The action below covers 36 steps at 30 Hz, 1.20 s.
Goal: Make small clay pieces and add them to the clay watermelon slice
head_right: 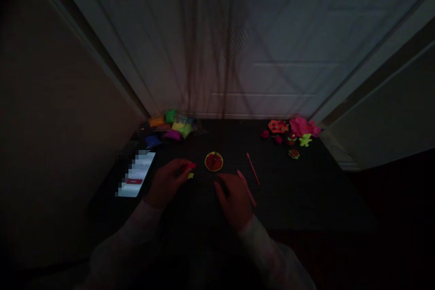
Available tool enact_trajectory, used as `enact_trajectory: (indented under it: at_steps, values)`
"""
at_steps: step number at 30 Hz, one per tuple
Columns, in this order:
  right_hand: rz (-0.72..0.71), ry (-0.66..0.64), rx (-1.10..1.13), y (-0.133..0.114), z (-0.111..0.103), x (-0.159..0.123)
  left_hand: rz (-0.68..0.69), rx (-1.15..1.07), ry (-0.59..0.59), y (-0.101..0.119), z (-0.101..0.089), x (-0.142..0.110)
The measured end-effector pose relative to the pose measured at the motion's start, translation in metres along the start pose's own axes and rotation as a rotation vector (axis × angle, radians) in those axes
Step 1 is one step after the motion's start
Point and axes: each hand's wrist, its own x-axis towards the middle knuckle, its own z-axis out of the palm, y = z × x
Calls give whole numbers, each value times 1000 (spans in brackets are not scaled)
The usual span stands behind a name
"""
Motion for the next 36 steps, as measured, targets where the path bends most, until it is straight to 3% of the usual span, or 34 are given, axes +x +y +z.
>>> enact_trajectory:
  at_steps: [4, 7, 17, 23, 27, 30, 32, 36]
  values:
    - [-13, -35, 160, -20, -11, -1, 7, -133, -98, 33, 3, -20]
    - [-27, -67, 204, -27, -15, -3, -14, -176, -136, 44, 4, -27]
    - [84, -235, 310, -26, -15, -27, -69, -242, -286, 48, 11, -49]
    - [246, -319, 348, -25, -5, -35, -145, -245, -328, 47, 21, -61]
    - [410, -411, 562, -28, -7, -30, -171, -239, -308, 42, 19, -59]
    - [527, -466, 817, -26, -13, -27, -201, -157, -207, 30, 14, -56]
    - [593, -455, 958, -23, -16, -27, -236, -101, -87, 17, 8, -53]
    - [661, -353, 1013, -13, -17, -27, -264, -35, -4, -15, -4, -43]
